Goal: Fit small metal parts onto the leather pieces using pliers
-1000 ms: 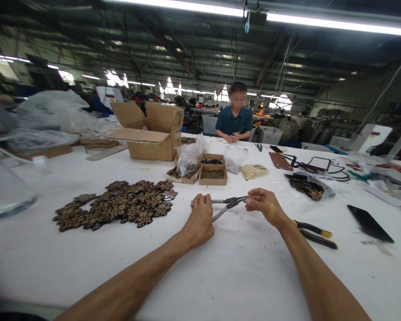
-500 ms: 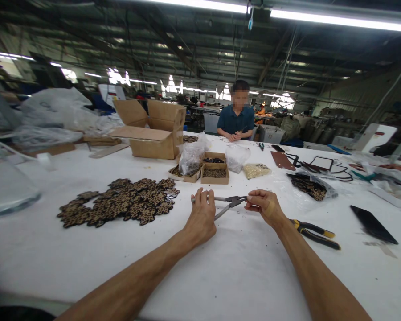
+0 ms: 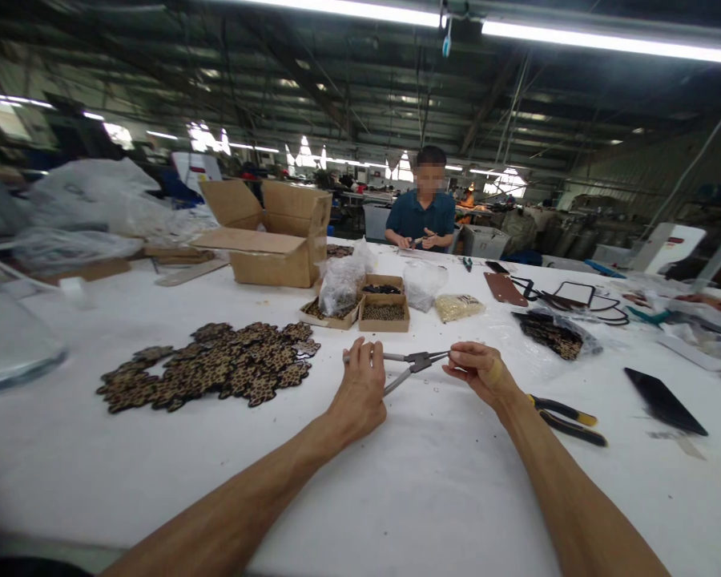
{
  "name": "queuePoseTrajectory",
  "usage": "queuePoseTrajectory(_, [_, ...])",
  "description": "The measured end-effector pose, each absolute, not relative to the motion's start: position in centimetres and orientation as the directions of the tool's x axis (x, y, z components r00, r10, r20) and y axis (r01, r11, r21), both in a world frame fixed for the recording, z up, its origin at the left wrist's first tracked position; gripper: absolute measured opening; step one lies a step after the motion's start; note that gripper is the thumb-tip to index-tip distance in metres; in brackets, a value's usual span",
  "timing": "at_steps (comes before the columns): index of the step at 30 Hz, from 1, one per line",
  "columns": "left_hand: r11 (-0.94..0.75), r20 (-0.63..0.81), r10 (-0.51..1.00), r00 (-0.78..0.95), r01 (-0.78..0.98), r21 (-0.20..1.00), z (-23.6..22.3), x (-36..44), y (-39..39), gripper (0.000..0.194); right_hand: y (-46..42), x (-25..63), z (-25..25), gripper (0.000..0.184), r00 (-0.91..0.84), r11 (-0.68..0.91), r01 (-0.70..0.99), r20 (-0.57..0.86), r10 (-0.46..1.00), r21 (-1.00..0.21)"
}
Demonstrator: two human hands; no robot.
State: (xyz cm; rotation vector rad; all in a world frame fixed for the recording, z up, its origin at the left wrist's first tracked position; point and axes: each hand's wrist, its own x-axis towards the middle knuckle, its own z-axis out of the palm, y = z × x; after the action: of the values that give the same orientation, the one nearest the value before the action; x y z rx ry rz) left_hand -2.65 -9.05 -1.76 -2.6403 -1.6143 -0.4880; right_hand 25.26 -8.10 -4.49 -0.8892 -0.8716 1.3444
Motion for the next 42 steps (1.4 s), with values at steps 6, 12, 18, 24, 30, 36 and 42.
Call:
queuePoseTrajectory(6, [-0.482, 0.293, 0.854, 0.430, 0.866, 0.136, -1.7, -2.5, -9.1, 0.102, -7.9, 25.3, -4.8, 0.029, -0.019, -0.014, -0.465, -0.006, 1.000, -0.885])
queuePoseTrajectory(12, [-0.485, 0.317, 0.845, 0.431, 0.867, 0.115, -1.8, -2.5, -9.2, 0.102, -8.1, 25.4, -4.6, 0.029, -0.060, -0.060, -0.481, -0.036, 0.998, -0.875])
queuePoseTrajectory(18, [-0.503, 0.370, 0.816, 0.445, 0.861, 0.072, -2.0, -2.5, -9.2, 0.100, -8.1, 25.7, -4.6, 0.031, -0.067, -0.090, -0.469, -0.066, 0.996, -0.879])
queuePoseTrajectory(24, [-0.515, 0.450, 0.773, 0.447, 0.857, 0.034, -1.9, -2.4, -9.4, 0.098, -7.9, 26.0, -4.9, 0.030, -0.077, -0.095, -0.462, -0.067, 0.995, -0.882])
queuePoseTrajectory(30, [-0.507, 0.444, 0.781, 0.439, 0.861, 0.041, -2.0, -2.5, -9.3, 0.099, -7.7, 26.0, -5.2, 0.030, -0.001, -0.063, -0.431, -0.069, 0.998, -0.900])
queuePoseTrajectory(36, [-0.515, 0.479, 0.756, 0.445, 0.857, 0.016, -2.0, -2.6, -9.2, 0.092, -7.4, 26.0, -5.3, 0.032, 0.108, -0.045, -0.351, -0.088, 0.990, -0.935])
queuePoseTrajectory(42, [-0.490, 0.437, 0.783, 0.444, 0.872, -0.009, -2.3, -2.6, -9.0, 0.095, -7.0, 26.3, -5.6, 0.036, 0.121, 0.006, -0.219, -0.021, 0.992, -0.976])
